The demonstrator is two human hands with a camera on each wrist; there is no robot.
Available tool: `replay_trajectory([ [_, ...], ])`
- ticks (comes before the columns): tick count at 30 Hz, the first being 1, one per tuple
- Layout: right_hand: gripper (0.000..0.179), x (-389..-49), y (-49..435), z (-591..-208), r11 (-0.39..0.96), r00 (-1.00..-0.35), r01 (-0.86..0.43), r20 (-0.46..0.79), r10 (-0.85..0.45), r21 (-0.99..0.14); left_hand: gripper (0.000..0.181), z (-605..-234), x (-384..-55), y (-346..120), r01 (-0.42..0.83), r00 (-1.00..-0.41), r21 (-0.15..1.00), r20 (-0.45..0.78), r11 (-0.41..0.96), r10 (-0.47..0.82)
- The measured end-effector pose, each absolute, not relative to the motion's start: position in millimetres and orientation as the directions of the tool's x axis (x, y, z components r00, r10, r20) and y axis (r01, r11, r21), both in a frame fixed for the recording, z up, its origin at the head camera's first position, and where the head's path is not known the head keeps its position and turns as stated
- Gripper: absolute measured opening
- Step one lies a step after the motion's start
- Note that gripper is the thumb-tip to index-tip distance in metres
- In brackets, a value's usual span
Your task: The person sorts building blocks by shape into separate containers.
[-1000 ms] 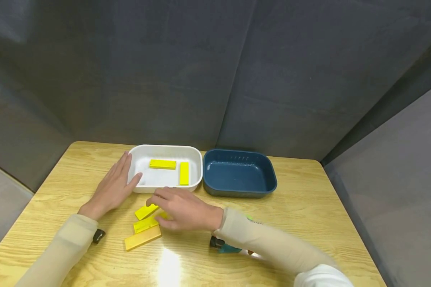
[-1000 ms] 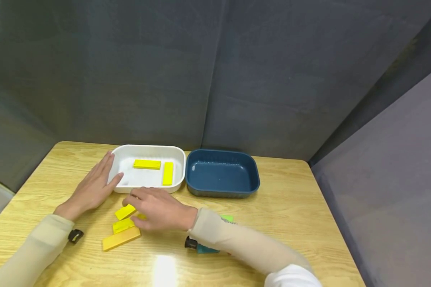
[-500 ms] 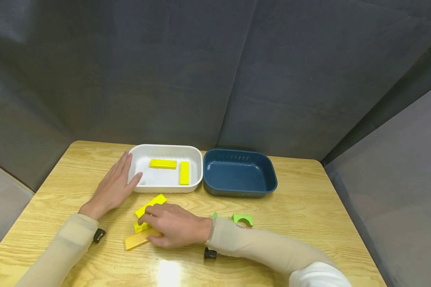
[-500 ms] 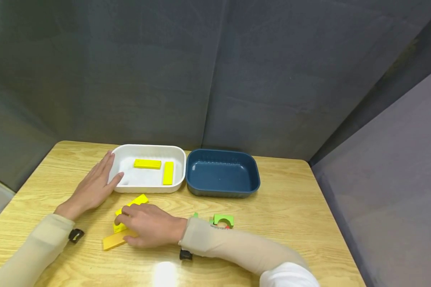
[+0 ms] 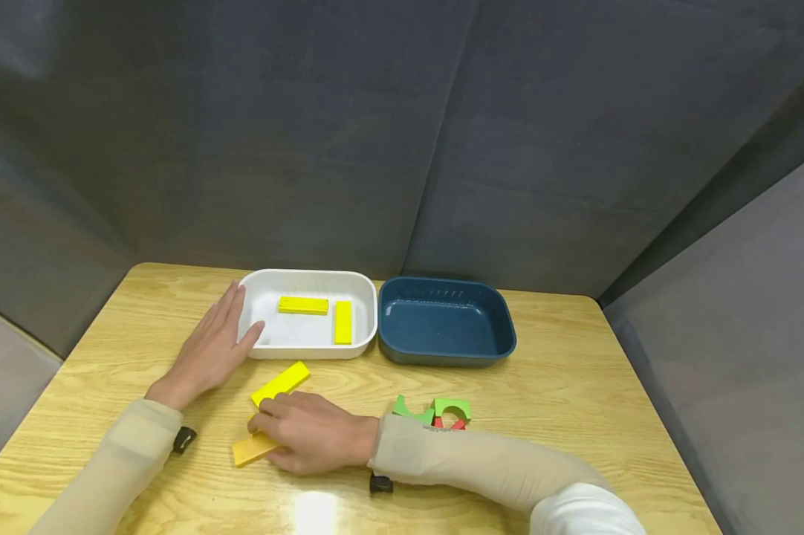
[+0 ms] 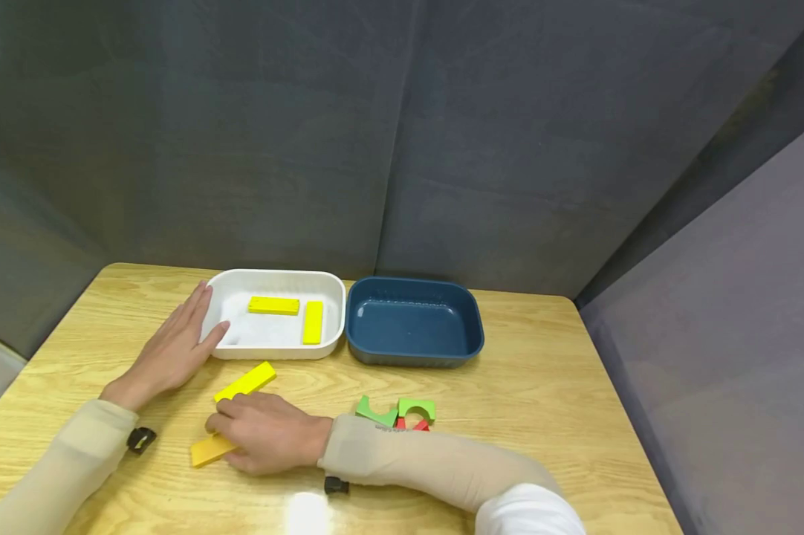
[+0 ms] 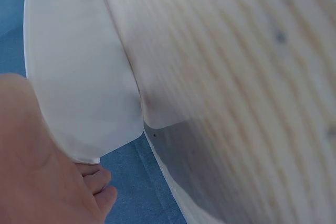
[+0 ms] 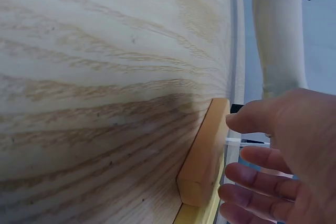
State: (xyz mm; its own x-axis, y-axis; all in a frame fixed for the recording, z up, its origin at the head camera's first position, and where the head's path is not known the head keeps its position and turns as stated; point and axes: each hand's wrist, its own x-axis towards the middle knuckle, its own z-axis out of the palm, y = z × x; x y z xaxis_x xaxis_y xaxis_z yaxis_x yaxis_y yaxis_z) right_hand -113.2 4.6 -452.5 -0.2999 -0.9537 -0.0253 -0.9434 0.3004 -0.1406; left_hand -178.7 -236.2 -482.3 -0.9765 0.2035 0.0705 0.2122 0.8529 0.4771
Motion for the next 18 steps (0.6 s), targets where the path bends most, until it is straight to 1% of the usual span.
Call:
replay_trajectory([
  [18,0.03,-111.3,-0.1,-462.5,0.308,-0.303,-0.944,-0.06,-0.951,-0.113,0.088,-482.1,-178.2,-236.4,0.209,-0.977,0.47,0.065,0.858,0.202],
])
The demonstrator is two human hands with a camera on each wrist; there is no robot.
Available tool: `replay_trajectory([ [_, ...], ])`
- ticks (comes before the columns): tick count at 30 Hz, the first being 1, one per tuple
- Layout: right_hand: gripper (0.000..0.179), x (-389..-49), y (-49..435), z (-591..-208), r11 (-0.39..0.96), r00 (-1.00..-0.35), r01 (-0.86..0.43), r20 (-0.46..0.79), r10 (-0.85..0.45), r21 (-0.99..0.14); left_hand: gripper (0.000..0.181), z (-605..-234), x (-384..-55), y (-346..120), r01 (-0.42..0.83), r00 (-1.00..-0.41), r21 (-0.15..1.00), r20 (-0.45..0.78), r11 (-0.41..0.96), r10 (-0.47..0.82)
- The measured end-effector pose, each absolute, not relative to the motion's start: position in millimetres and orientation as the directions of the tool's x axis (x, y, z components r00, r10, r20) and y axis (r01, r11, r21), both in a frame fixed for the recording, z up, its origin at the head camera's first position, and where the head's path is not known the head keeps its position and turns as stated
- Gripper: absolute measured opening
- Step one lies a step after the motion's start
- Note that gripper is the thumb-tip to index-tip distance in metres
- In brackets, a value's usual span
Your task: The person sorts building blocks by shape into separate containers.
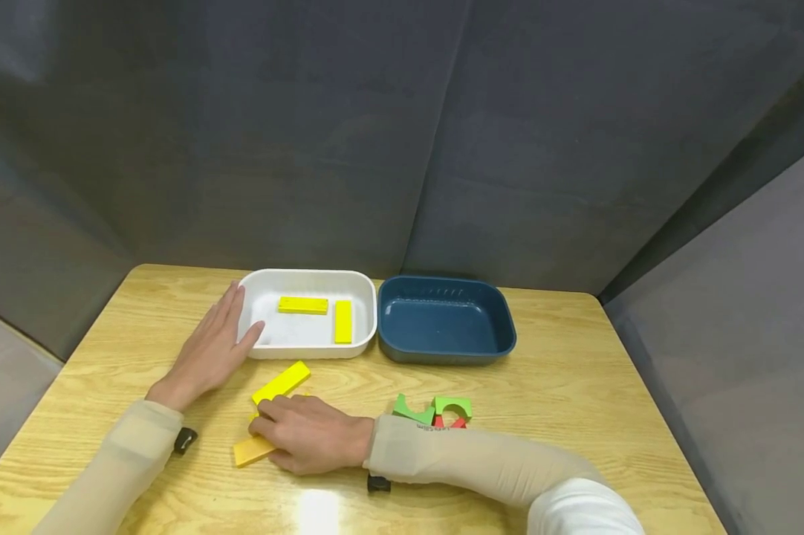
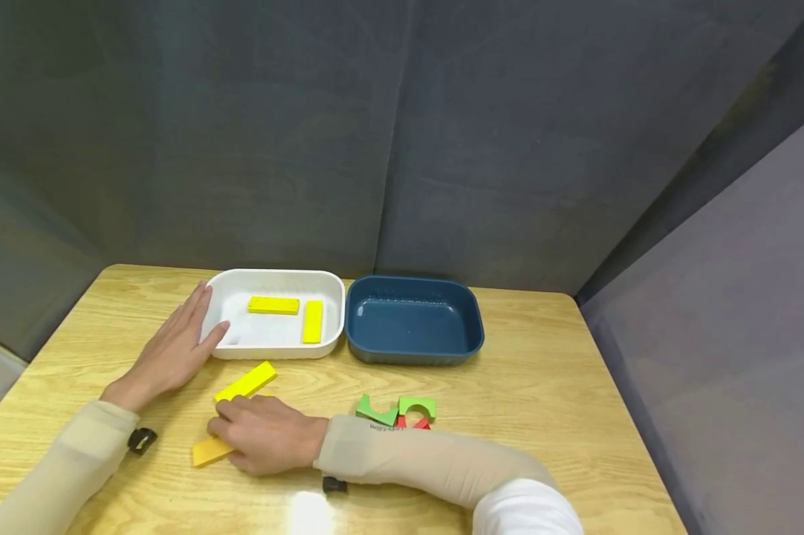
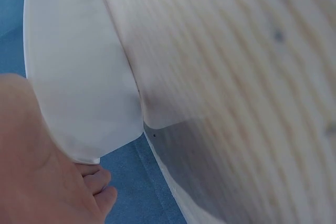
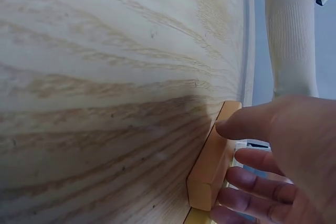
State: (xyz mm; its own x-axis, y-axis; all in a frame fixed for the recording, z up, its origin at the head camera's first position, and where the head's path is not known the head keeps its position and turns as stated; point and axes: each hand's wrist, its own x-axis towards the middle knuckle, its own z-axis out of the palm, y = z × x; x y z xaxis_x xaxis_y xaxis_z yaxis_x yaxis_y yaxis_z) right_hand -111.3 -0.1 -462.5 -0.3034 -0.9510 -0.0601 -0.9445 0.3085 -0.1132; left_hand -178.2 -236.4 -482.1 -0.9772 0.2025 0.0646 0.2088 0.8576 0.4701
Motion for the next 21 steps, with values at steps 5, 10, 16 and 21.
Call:
replay_trajectory([
  [5,0.029,-109.1,-0.6,-464.0,0.305,-0.3,-0.947,-0.069,-0.952,-0.097,0.088,-484.8,-178.5,-237.2,0.197,-0.98,0.468,0.059,0.862,0.192],
  [10,0.028,-108.4,-0.6,-463.7,0.306,-0.3,-0.948,-0.071,-0.951,-0.089,0.088,-485.9,-178.7,-237.6,0.198,-0.979,0.469,0.063,0.861,0.191],
  [16,0.028,-107.3,0.2,-461.7,0.31,-0.301,-0.944,-0.089,-0.949,-0.111,0.088,-483.6,-178.1,-236.7,0.2,-0.979,0.468,0.06,0.861,0.194],
  [21,0.028,-105.7,1.1,-458.9,0.317,-0.305,-0.942,-0.105,-0.946,-0.115,0.088,-481.5,-177.9,-235.9,0.199,-0.979,0.469,0.056,0.861,0.195],
])
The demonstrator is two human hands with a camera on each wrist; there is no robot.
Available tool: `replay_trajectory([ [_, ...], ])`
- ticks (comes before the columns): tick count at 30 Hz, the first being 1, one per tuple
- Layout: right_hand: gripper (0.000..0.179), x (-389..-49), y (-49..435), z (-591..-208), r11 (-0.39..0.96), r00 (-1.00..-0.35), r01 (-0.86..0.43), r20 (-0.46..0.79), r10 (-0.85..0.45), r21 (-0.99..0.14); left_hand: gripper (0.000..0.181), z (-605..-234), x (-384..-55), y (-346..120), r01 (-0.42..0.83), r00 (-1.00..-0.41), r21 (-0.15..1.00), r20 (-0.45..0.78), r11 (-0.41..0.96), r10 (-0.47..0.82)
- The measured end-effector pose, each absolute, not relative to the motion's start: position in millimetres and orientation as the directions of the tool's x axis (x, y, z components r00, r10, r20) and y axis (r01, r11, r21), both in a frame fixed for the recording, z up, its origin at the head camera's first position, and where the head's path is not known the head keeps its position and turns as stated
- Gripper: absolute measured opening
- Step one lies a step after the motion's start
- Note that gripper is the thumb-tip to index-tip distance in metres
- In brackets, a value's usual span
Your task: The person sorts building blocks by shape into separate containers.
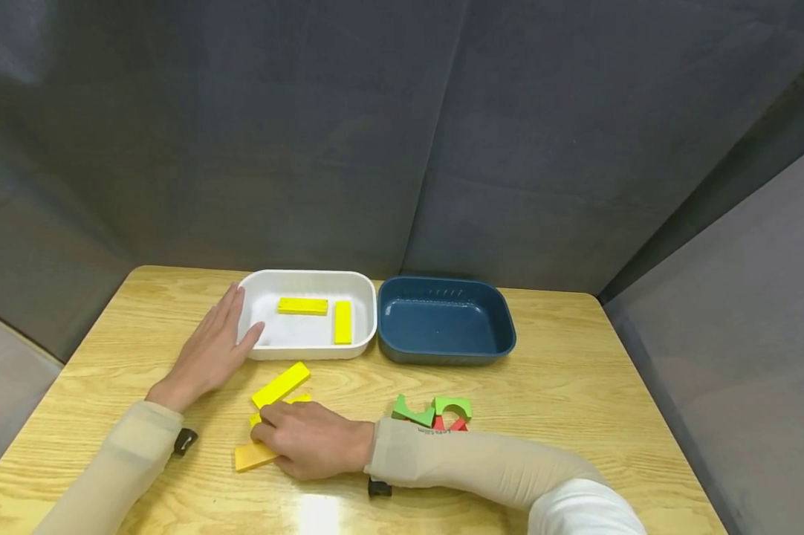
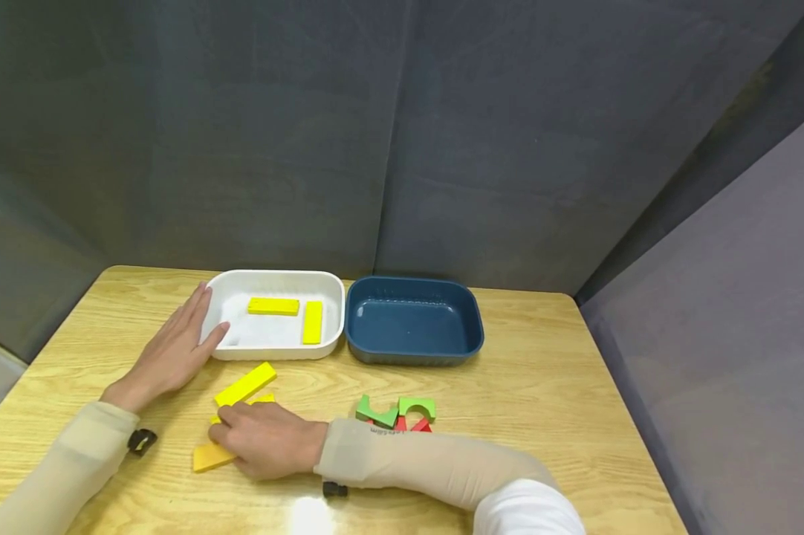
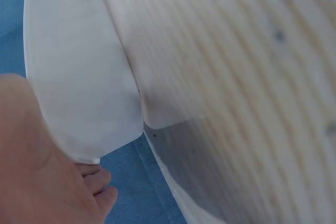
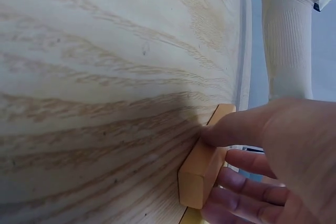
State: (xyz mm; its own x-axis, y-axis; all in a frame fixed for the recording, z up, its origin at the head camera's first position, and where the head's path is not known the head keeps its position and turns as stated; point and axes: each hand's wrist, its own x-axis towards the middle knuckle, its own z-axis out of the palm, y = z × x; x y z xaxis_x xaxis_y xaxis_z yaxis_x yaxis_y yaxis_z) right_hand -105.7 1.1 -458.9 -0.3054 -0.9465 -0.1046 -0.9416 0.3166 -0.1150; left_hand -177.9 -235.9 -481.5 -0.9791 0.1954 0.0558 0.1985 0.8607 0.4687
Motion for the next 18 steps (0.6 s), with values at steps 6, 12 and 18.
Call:
replay_trajectory([
  [6,0.028,-105.4,2.5,-456.7,0.321,-0.308,-0.939,-0.117,-0.944,-0.123,0.088,-479.9,-178.7,-235.6,0.198,-0.979,0.466,0.057,0.862,0.194],
  [12,0.028,-104.4,3.3,-455.4,0.32,-0.307,-0.942,-0.128,-0.943,-0.099,0.088,-481.0,-179.7,-236.3,0.197,-0.979,0.466,0.057,0.863,0.194],
  [18,0.029,-102.1,4.4,-455.5,0.317,-0.301,-0.942,-0.138,-0.944,-0.107,0.089,-482.6,-178.6,-236.4,0.197,-0.98,0.467,0.059,0.862,0.192],
])
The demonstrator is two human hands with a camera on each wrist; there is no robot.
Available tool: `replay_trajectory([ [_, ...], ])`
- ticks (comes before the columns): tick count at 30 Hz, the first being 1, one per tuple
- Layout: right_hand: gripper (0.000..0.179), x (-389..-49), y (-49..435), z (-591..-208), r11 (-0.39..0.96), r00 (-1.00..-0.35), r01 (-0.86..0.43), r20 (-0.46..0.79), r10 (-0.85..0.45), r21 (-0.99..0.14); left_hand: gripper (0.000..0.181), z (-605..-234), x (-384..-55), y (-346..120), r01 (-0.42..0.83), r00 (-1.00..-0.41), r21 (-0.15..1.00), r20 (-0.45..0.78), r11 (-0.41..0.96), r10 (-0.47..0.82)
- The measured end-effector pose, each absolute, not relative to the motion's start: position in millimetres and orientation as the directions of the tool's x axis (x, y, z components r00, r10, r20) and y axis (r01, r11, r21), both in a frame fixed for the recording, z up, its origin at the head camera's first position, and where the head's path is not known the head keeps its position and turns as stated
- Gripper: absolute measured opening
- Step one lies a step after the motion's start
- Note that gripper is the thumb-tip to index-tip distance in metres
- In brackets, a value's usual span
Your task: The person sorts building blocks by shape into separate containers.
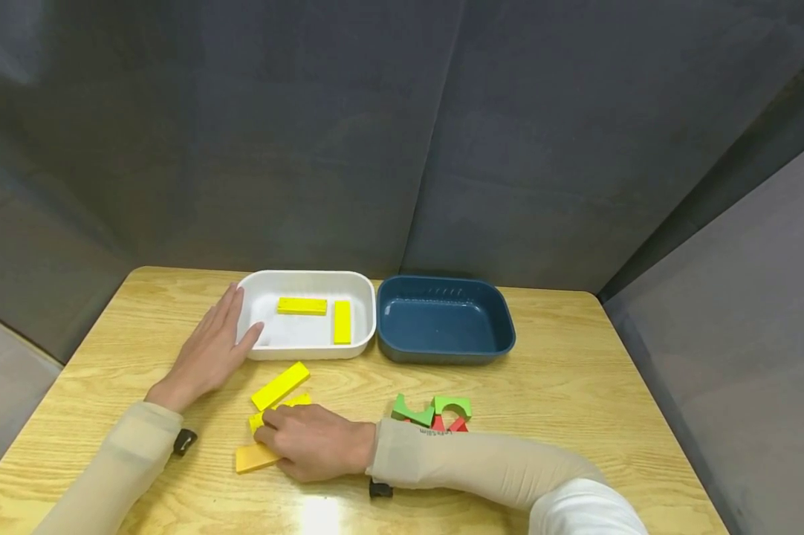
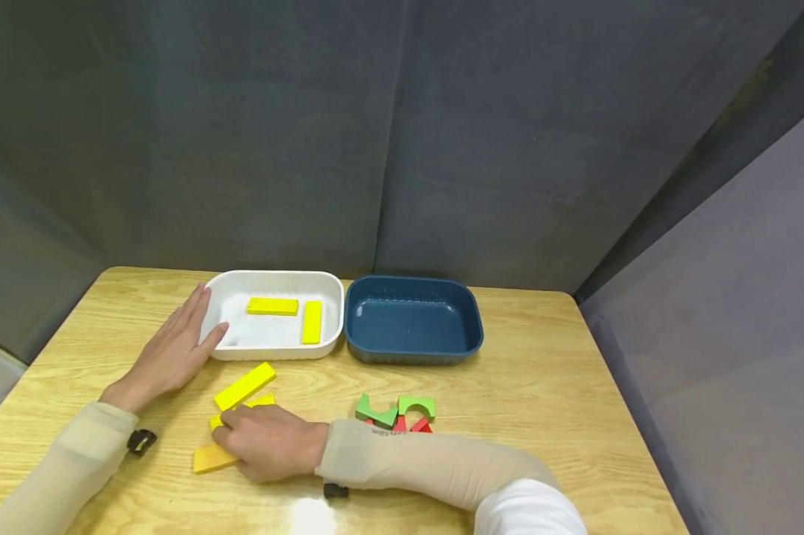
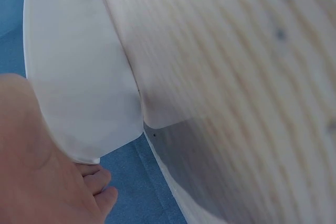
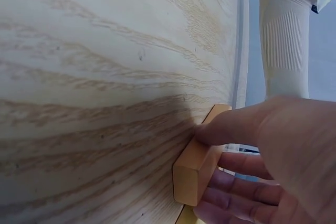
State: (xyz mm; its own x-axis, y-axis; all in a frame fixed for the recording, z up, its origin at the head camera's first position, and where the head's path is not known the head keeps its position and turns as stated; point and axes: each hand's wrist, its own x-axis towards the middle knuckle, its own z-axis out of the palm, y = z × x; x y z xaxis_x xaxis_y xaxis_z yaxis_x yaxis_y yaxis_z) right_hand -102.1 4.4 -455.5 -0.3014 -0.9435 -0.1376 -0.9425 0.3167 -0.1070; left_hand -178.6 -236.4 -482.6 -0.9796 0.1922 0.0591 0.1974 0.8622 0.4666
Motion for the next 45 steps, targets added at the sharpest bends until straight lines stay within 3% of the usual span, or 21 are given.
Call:
replay_trajectory([
  [32,0.038,-104.9,14.6,-447.7,0.316,-0.299,-0.935,-0.119,-0.947,-0.16,0.088,-483.2,-178.5,-236.3,0.205,-0.978,0.468,0.064,0.86,0.199],
  [45,0.031,-108.5,23.7,-447.5,0.302,-0.299,-0.948,-0.039,-0.953,-0.1,0.088,-483.5,-179.0,-236.3,0.201,-0.979,0.47,0.059,0.86,0.197],
])
